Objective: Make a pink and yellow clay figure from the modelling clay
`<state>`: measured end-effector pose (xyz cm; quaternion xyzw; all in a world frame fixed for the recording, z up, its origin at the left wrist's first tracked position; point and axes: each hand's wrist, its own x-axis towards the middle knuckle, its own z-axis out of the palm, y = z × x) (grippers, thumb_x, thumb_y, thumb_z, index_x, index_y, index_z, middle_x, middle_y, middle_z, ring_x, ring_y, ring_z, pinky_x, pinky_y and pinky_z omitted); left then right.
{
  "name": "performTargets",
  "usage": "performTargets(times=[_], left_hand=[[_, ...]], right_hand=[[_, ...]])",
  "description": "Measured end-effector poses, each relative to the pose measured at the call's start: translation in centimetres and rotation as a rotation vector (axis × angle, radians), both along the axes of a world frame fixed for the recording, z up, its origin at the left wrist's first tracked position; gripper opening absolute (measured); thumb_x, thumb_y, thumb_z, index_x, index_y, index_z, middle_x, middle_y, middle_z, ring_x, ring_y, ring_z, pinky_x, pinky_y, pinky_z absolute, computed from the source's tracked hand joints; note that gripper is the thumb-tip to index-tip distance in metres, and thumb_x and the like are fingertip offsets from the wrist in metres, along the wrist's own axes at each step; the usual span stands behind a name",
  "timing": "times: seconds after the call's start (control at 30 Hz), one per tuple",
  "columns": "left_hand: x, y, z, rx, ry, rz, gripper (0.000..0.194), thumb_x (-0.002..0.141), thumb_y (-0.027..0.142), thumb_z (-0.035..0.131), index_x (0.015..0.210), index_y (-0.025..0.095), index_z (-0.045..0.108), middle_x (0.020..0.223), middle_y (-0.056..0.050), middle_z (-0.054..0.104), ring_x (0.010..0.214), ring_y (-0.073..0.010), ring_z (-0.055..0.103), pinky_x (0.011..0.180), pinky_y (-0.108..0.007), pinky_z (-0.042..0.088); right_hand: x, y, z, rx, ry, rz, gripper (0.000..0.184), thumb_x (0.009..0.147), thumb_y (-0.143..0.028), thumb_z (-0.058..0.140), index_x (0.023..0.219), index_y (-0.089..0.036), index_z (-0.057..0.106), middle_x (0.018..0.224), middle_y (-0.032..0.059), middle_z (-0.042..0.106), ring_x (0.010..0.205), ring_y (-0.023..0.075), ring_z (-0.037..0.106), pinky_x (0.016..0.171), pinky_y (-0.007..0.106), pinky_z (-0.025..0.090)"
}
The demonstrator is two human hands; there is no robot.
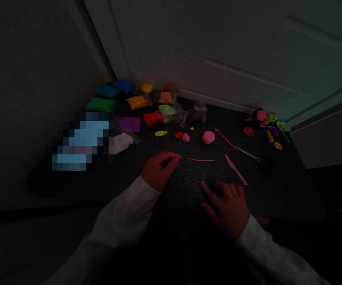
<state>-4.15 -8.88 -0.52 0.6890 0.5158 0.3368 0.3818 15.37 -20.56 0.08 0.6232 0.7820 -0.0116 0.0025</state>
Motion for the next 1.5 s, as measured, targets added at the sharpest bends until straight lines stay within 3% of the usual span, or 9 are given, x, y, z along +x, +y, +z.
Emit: performTargets(times=[0.17, 0.43, 0.67, 0.9, 1.13, 1.37, 1.5], left_hand=[[-0.1, -0.1, 0.2, 0.011, 0.003, -0.002, 0.024, 0.078, 0.034, 0.049, 0.085, 0.018, 0.065, 0.081, -0.002, 0.067, 0.073, -0.0139, 0.060, 0.070, -0.026, 0.047], [-0.1, -0.1, 0.0, 0.015, 0.012, 0.010, 0.025, 0.078, 0.035, 0.048, 0.085, 0.019, 0.065, 0.082, -0.002, 0.067, 0.073, -0.0140, 0.060, 0.072, -0.027, 0.047], [-0.1, -0.2, 0.0, 0.014, 0.008, -0.007, 0.024, 0.078, 0.034, 0.048, 0.086, 0.019, 0.065, 0.082, -0.002, 0.067, 0.073, -0.0139, 0.060, 0.071, -0.026, 0.047], [-0.1, -0.2, -0.2, 0.014, 0.015, 0.007, 0.024, 0.078, 0.035, 0.048, 0.087, 0.020, 0.065, 0.083, -0.001, 0.068, 0.072, -0.0135, 0.060, 0.071, -0.026, 0.047], [0.0, -0.2, 0.0, 0.003, 0.009, 0.009, 0.024, 0.077, 0.034, 0.049, 0.086, 0.018, 0.066, 0.082, -0.001, 0.067, 0.072, -0.0134, 0.060, 0.070, -0.026, 0.047], [0.0, -0.2, 0.1, 0.001, 0.024, -0.001, 0.024, 0.078, 0.034, 0.048, 0.086, 0.018, 0.065, 0.082, -0.001, 0.067, 0.071, -0.0131, 0.060, 0.071, -0.025, 0.047], [-0.1, -0.2, 0.1, 0.005, 0.025, 0.000, 0.025, 0.078, 0.034, 0.048, 0.086, 0.017, 0.065, 0.083, -0.002, 0.067, 0.073, -0.0130, 0.060, 0.072, -0.025, 0.046]], right_hand=[[0.2, -0.9, 0.1, 0.000, 0.003, -0.004, 0.048, 0.081, -0.051, 0.038, 0.125, -0.032, 0.043, 0.099, 0.0096, 0.051, 0.087, 0.0236, 0.044, 0.077, 0.041, 0.029], [-0.5, 0.6, 0.2, 0.011, 0.006, -0.037, 0.050, 0.081, -0.054, 0.034, 0.126, -0.032, 0.042, 0.100, 0.0095, 0.051, 0.087, 0.0245, 0.043, 0.076, 0.041, 0.028], [0.1, -1.1, 0.2, -0.003, -0.008, -0.031, 0.050, 0.080, -0.053, 0.037, 0.125, -0.033, 0.043, 0.099, 0.0097, 0.051, 0.086, 0.0243, 0.043, 0.075, 0.040, 0.029], [-0.7, 0.3, 0.0, 0.026, -0.001, -0.059, 0.051, 0.081, -0.053, 0.036, 0.126, -0.031, 0.042, 0.101, 0.0100, 0.051, 0.086, 0.0244, 0.043, 0.074, 0.040, 0.029], [-0.2, -1.4, 0.1, -0.008, 0.001, -0.053, 0.050, 0.080, -0.054, 0.036, 0.125, -0.032, 0.043, 0.100, 0.0106, 0.050, 0.086, 0.0247, 0.043, 0.075, 0.040, 0.030], [-1.3, 0.6, 0.0, -0.005, 0.005, -0.093, 0.053, 0.081, -0.056, 0.030, 0.128, -0.031, 0.039, 0.104, 0.0109, 0.049, 0.088, 0.0257, 0.043, 0.075, 0.042, 0.030], [-1.3, 0.2, 0.0, -0.016, 0.007, -0.087, 0.055, 0.081, -0.056, 0.030, 0.129, -0.030, 0.038, 0.104, 0.0114, 0.048, 0.089, 0.0257, 0.043, 0.075, 0.042, 0.030]])
